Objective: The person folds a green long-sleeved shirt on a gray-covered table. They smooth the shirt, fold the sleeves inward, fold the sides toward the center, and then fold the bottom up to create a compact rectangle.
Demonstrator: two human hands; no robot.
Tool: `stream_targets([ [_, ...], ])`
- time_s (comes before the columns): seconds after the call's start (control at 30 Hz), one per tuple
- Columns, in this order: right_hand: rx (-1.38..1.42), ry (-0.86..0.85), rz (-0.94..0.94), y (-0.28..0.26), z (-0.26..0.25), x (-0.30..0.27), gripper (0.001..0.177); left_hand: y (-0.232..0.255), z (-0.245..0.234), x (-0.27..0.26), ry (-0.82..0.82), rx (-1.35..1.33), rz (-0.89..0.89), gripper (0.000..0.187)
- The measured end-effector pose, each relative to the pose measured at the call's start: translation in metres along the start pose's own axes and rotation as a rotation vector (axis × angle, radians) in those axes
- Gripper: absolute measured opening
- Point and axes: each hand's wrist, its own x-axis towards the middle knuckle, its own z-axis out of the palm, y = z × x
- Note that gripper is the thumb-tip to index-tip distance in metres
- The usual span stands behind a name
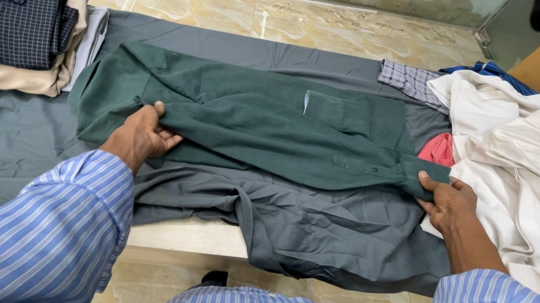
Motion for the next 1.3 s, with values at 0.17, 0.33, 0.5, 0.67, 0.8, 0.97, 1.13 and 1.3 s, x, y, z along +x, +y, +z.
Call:
stream_targets([
  [0.17,0.121,0.082,-0.082,-0.009,-0.001,0.018,0.048,-0.005,-0.025,0.033,-0.148,-0.201,0.061,0.053],
  [0.33,0.285,0.064,-0.146,-0.001,-0.004,0.044,0.047,-0.021,-0.025,0.008,-0.214,-0.285,0.093,0.063],
  [0.5,0.324,-0.090,0.083,0.003,0.005,0.049,0.047,0.000,-0.005,-0.040,-0.033,0.071,0.049,0.072],
  [0.67,0.060,0.008,0.021,-0.006,0.021,0.030,0.047,0.009,-0.002,-0.045,0.092,0.072,0.049,0.062],
  [0.8,0.099,0.088,0.015,-0.007,0.019,0.031,0.046,0.007,-0.012,-0.021,0.055,-0.075,0.065,0.059],
  [0.97,0.078,0.165,-0.072,0.002,0.016,0.036,0.044,0.001,-0.030,0.003,-0.056,-0.172,0.094,0.056],
  [1.13,0.040,0.242,-0.097,0.011,0.020,0.034,0.042,0.003,-0.035,0.015,-0.073,-0.134,0.087,0.053],
  [1.3,-0.065,0.305,-0.134,0.013,0.024,0.039,0.045,0.012,-0.036,0.023,0.030,-0.130,0.049,0.052],
])
